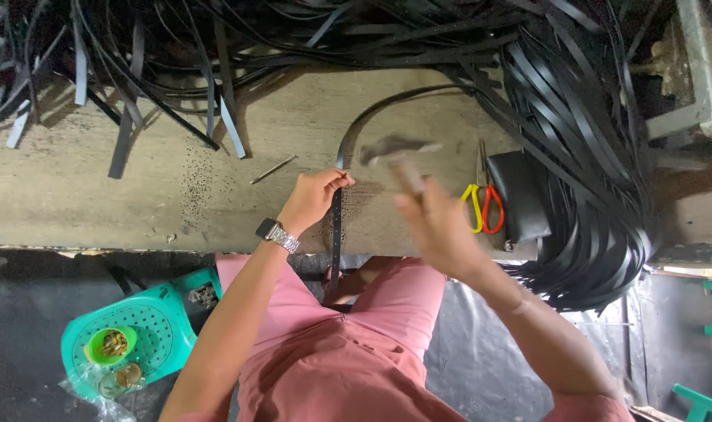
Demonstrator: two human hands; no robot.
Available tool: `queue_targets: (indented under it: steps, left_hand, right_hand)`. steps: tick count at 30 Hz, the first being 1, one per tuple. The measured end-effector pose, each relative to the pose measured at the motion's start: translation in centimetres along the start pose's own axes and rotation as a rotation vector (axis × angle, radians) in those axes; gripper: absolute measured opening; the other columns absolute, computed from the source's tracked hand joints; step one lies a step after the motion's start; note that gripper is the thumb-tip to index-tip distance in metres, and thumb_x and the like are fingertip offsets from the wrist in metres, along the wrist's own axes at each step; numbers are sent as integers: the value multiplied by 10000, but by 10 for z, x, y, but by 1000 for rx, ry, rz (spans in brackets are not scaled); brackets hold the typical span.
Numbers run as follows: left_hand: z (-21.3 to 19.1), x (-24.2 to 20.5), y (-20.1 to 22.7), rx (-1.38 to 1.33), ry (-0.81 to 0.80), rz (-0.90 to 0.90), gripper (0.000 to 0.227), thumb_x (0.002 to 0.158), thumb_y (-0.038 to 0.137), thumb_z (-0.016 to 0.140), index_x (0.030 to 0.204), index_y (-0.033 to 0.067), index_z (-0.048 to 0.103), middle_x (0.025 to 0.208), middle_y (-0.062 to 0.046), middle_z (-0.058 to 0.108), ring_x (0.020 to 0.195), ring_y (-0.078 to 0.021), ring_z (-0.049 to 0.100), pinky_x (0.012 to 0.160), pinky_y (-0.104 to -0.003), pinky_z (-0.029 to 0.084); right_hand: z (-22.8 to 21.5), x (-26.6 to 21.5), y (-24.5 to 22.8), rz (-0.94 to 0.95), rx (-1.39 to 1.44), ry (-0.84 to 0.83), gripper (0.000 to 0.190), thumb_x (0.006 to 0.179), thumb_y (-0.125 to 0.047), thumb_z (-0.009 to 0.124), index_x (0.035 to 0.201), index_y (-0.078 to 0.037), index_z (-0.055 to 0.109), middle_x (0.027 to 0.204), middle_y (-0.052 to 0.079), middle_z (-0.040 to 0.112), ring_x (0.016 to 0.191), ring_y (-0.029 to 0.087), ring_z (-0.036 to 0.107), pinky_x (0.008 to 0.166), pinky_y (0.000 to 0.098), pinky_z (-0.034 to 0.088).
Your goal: The person repeatedly places a nail on a black leather strip and hammers it into place on a wooden workbench. The person adjusts the strip and continues hammering multiple nails along its length.
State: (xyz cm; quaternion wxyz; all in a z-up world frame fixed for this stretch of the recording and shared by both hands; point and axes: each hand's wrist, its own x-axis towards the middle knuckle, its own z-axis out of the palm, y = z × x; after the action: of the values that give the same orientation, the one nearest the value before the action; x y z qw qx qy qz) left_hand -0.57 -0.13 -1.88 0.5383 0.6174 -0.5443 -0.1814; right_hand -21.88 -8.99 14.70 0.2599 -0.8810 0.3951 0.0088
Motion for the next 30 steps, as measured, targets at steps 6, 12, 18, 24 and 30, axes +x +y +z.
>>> queue_targets:
  steps: [6, 12, 18, 24, 30]
  left_hand:
    - [-6, 9, -4, 8, -114, -47, 275, 976, -104, 484, 1061, -21, 731, 1066, -120, 789, 1002, -209, 776, 904, -287, 645]
    - [-8, 8, -26, 114, -33, 15, 106, 993, 24, 667, 910, 52, 728, 841, -105, 782, 818, -275, 769, 710, -326, 598]
    - [-13, 7, 20, 27, -32, -79, 133, 1037, 114, 632, 1012, 49, 746, 847, -129, 778, 777, -285, 770, 744, -364, 607]
    - [-17, 9, 24, -74, -25, -59, 217, 1072, 258, 599, 1052, 88, 733, 872, -114, 781, 834, -313, 769, 740, -385, 615]
    - [-8, 11, 9, -5, 70, 93, 138, 1008, 155, 705, 936, 43, 741, 918, -80, 776, 894, -273, 766, 768, -328, 617]
  right_hand:
    - [-17, 14, -3, -881, 896, 735, 282, 1143, -433, 450, 1167, -152, 457, 634, 43, 402, 423, 131, 366, 430, 288, 322]
    - [74, 20, 22, -53, 242, 33, 417, 1034, -495, 500, 903, -99, 476, 575, 90, 588, 420, 198, 603, 370, 325, 431]
    - [43, 38, 51, 0, 121, 254, 487, 993, -585, 536, 993, -98, 535, 667, 212, 653, 675, 456, 690, 578, 515, 468]
    - [67, 82, 85, -24, -708, 694, 406, 903, -331, 721, 1202, -87, 592, 1001, 103, 642, 923, 272, 590, 775, 411, 434]
    - [105, 71, 14, -216, -244, 270, 380, 987, -248, 619, 1352, -143, 610, 1368, 114, 573, 1360, 319, 500, 1082, 520, 404]
